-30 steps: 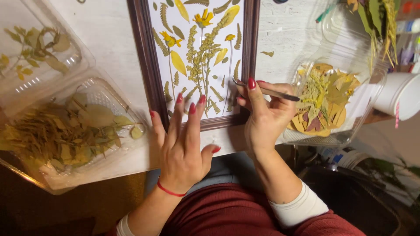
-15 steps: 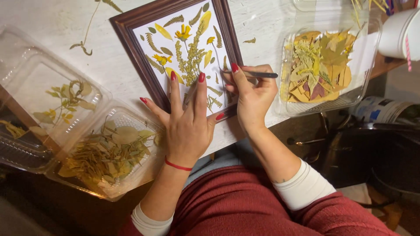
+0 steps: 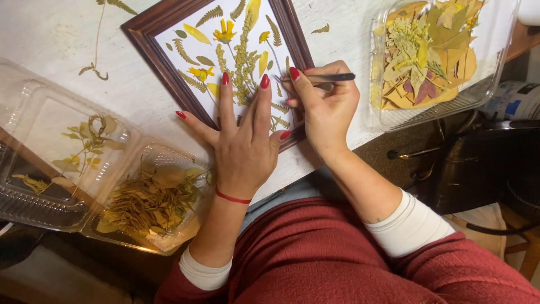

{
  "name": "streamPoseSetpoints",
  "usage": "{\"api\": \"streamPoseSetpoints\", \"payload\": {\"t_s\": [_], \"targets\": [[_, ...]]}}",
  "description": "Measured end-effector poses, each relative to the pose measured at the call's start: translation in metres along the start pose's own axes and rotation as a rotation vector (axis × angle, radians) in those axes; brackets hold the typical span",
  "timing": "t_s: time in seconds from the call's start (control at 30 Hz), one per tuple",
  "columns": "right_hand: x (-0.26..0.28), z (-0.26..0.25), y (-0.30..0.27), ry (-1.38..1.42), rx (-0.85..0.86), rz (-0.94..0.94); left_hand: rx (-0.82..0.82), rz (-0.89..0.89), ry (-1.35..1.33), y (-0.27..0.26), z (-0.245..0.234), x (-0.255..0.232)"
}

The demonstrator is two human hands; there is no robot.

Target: Arrange and secure dried flowers and leaves inside a small picture frame.

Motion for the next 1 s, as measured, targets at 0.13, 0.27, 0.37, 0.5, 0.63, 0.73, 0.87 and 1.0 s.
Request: {"api": "streamPoseSetpoints", "payload": {"t_s": [0.13, 0.27, 0.37, 0.5, 0.63, 0.73, 0.87, 1.0], "targets": [[0.002, 0.002, 0.002, -0.016, 0.008, 0.001, 0.013, 0.005, 0.032, 0.002, -0.001, 0.000], [0.000, 0.002, 0.003, -0.023, 0.007, 0.001, 0.024, 0.018, 0.024, 0.007, -0.004, -0.002], [-0.001, 0.002, 0.002, -0.017, 0.010, -0.007, 0.019, 0.008, -0.005, 0.008, -0.004, -0.002], [-0.001, 0.002, 0.003, -0.012, 0.014, -0.008, 0.016, 0.017, 0.015, 0.011, -0.002, -0.002], [-0.001, 0.003, 0.002, -0.014, 0.008, -0.010, 0.019, 0.013, -0.008, 0.012, -0.003, -0.003], [-0.001, 0.003, 0.002, 0.017, 0.009, -0.003, 0.016, 0.025, 0.003, 0.010, -0.001, -0.002], [-0.002, 0.002, 0.001, 0.000, 0.016, -0.020, 0.000, 0.033, 0.036, 0.009, 0.000, -0.001], [0.000, 0.003, 0.001, 0.008, 0.018, -0.028, 0.014, 0.022, 0.020, 0.012, -0.001, -0.003]]}}
Point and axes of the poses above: each hand's wrist, its own y-axis towards the middle knuckle, its own z-axis out of the palm, x = y × z, the point moved 8 cm from there along y, towards the middle knuckle, and after that the axes turned 14 degrees about -y, right-handed, at the moved point
